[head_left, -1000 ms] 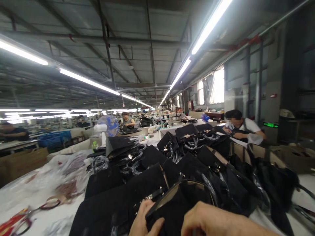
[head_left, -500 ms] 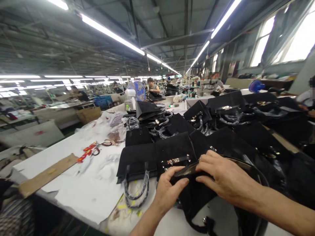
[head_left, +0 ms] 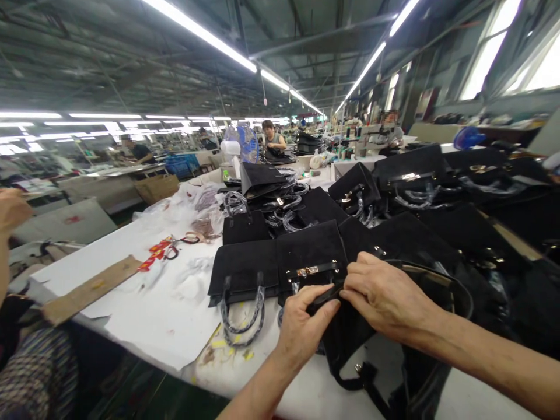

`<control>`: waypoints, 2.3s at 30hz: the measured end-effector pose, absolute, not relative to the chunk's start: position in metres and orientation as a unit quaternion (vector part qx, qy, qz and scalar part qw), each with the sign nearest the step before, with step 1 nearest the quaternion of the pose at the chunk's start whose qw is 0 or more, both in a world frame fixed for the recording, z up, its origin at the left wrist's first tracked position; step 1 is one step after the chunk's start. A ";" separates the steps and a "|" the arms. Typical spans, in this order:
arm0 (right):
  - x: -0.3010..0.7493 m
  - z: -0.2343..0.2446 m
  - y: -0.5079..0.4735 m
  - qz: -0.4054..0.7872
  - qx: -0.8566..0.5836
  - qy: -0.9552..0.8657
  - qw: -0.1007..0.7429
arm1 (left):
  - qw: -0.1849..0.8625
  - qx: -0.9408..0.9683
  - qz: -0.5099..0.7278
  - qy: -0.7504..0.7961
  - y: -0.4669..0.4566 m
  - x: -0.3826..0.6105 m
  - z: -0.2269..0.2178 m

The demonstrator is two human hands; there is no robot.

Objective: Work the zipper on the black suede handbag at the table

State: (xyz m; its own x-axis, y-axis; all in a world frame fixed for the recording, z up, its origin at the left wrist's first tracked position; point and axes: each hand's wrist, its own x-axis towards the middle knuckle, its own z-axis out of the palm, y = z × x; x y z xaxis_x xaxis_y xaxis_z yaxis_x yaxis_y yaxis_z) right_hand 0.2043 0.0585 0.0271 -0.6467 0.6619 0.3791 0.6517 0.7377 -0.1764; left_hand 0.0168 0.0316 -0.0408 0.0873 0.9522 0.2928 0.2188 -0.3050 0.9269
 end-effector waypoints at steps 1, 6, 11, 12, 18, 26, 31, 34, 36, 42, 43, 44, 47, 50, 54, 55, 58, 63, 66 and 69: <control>0.204 0.027 0.058 0.010 -0.363 -0.906 0.216 | 0.368 0.638 0.499 0.457 0.031 0.017 -0.041; 0.199 0.030 0.057 0.010 -0.381 -0.902 0.203 | 0.344 0.643 0.509 0.457 0.030 0.019 -0.043; 0.196 0.030 0.058 0.005 -0.396 -0.899 0.186 | 0.311 0.641 0.525 0.465 0.031 0.021 -0.045; 0.196 0.030 0.059 0.004 -0.397 -0.899 0.187 | 0.303 0.641 0.530 0.465 0.032 0.022 -0.045; 0.190 0.031 0.056 -0.011 -0.409 -0.895 0.176 | 0.208 0.653 0.561 0.464 0.035 0.028 -0.047; 0.232 0.037 0.063 -0.012 -0.424 -0.898 0.115 | 0.254 0.615 0.518 0.538 0.037 0.027 -0.040; 0.265 0.034 0.074 0.008 -0.433 -0.890 0.144 | 0.270 0.607 0.507 0.549 0.038 0.029 -0.036; 0.264 0.034 0.076 -0.007 -0.440 -0.882 0.169 | 0.271 0.610 0.497 0.554 0.035 0.030 -0.034; 0.261 0.036 0.076 -0.016 -0.443 -0.879 0.177 | 0.270 0.614 0.495 0.552 0.033 0.031 -0.033; 0.256 0.038 0.078 0.000 -0.466 -0.872 0.148 | 0.259 0.620 0.492 0.554 0.030 0.032 -0.031; 0.255 0.038 0.078 0.001 -0.472 -0.870 0.144 | 0.259 0.622 0.491 0.553 0.030 0.032 -0.031; 0.255 0.038 0.078 0.000 -0.478 -0.867 0.140 | 0.261 0.624 0.489 0.551 0.030 0.032 -0.032; 0.253 0.040 0.078 -0.006 -0.495 -0.859 0.130 | 0.265 0.629 0.485 0.547 0.029 0.031 -0.034; 0.249 0.042 0.077 -0.009 -0.511 -0.851 0.122 | 0.269 0.635 0.476 0.545 0.029 0.029 -0.030; 0.244 0.043 0.075 -0.024 -0.524 -0.844 0.115 | 0.245 0.721 0.380 0.525 0.039 0.029 -0.002; 0.243 0.044 0.074 -0.028 -0.525 -0.843 0.113 | 0.234 0.752 0.336 0.517 0.044 0.030 0.008; 0.244 0.045 0.072 -0.034 -0.522 -0.845 0.111 | 0.201 0.816 0.223 0.493 0.058 0.034 0.031; 0.269 0.048 0.075 -0.022 -0.495 -0.862 0.108 | 0.173 0.838 0.198 0.479 0.072 0.037 0.037; 0.285 0.047 0.078 -0.005 -0.490 -0.863 0.119 | 0.195 0.829 0.217 0.477 0.072 0.036 0.034; 0.289 0.046 0.079 0.006 -0.502 -0.855 0.134 | 0.219 0.821 0.221 0.479 0.069 0.037 0.034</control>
